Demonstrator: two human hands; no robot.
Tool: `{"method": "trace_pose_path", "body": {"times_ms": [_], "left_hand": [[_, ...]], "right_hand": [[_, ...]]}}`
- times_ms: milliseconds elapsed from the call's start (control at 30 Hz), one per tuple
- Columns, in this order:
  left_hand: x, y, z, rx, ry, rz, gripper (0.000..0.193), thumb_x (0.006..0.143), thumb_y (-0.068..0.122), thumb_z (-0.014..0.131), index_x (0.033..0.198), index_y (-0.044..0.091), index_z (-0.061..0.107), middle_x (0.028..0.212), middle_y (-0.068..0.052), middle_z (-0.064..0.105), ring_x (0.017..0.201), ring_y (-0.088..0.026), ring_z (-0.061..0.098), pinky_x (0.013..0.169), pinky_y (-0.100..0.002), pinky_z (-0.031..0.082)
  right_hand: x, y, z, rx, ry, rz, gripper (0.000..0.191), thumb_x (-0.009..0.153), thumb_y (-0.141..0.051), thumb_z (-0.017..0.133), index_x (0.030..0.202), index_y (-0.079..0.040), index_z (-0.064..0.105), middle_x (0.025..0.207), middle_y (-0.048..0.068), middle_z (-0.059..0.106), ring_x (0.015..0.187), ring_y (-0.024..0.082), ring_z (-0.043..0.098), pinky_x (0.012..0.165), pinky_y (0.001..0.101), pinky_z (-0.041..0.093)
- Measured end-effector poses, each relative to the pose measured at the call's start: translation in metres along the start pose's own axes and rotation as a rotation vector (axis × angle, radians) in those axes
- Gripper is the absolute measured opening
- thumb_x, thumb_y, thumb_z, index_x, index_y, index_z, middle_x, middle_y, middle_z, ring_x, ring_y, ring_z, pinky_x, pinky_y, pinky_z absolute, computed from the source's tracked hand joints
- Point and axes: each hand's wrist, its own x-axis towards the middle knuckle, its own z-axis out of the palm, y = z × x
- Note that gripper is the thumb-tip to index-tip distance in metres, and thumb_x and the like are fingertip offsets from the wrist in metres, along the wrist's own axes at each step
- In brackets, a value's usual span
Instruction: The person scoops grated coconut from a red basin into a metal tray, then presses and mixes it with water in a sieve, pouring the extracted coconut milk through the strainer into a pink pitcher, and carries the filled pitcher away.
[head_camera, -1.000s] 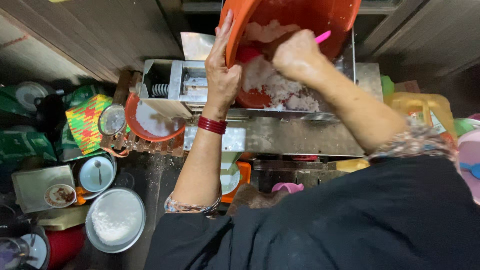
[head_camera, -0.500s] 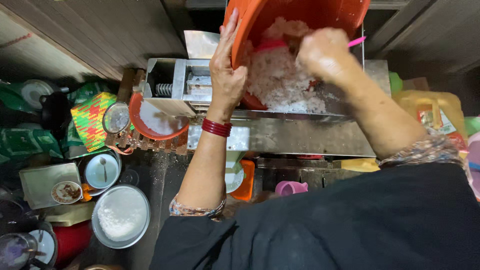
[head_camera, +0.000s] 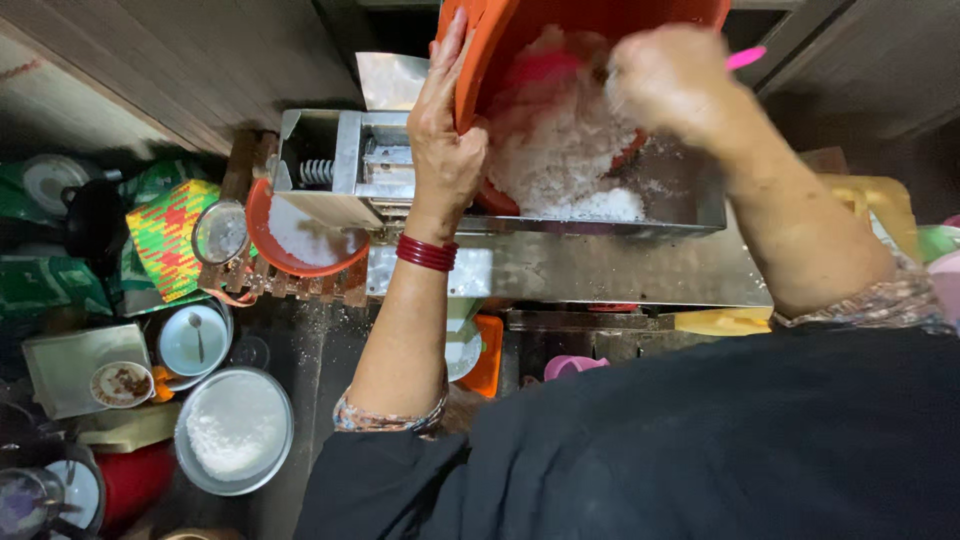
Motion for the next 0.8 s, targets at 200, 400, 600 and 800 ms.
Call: {"method": "trace_pose_path", "body": {"times_ms": [200, 400, 600, 800], "left_hand": [[-0.002, 0.002, 0.002, -0.075, -0.002, -0.041, 0.081, 0.077, -0.015, 0.045, 0.155, 0.007, 0.054, 0.163, -0.006, 0.045, 0.159, -0.028, 0.036, 0.138, -0.037, 0.021], [-0.001, -0.001, 0.004, -0.03, 0.017, 0.022, 0.079, 0.077, -0.016, 0.048, 0.152, 0.007, 0.058, 0.163, -0.006, 0.045, 0.158, -0.027, 0.036, 0.138, -0.036, 0.021], [-0.001, -0.002, 0.001, 0.006, 0.018, 0.007, 0.08, 0.073, -0.014, 0.048, 0.15, 0.004, 0.056, 0.162, -0.009, 0.047, 0.156, -0.03, 0.038, 0.136, -0.037, 0.021], [-0.001, -0.001, 0.001, -0.026, 0.031, -0.002, 0.079, 0.075, -0.014, 0.047, 0.151, 0.006, 0.056, 0.161, -0.009, 0.048, 0.156, -0.028, 0.04, 0.136, -0.037, 0.026]], "right_hand": [[0.014, -0.019, 0.013, -0.259, -0.114, -0.011, 0.019, 0.077, -0.024, 0.064, 0.064, -0.019, 0.078, 0.064, 0.006, 0.071, 0.064, 0.028, 0.071, 0.055, 0.0454, 0.052], [0.005, 0.024, 0.012, -0.158, 0.037, 0.077, 0.015, 0.082, -0.023, 0.066, 0.075, -0.015, 0.076, 0.067, 0.009, 0.07, 0.067, 0.029, 0.069, 0.056, 0.0467, 0.051], [0.012, 0.008, 0.049, -0.263, -0.008, 0.018, 0.014, 0.074, -0.023, 0.067, 0.079, -0.014, 0.077, 0.082, 0.015, 0.075, 0.073, 0.034, 0.073, 0.058, 0.0483, 0.055], [-0.017, 0.001, -0.022, -0.21, -0.243, 0.089, 0.019, 0.075, -0.02, 0.068, 0.086, -0.01, 0.08, 0.091, 0.017, 0.077, 0.088, 0.038, 0.073, 0.072, 0.0509, 0.059]]}}
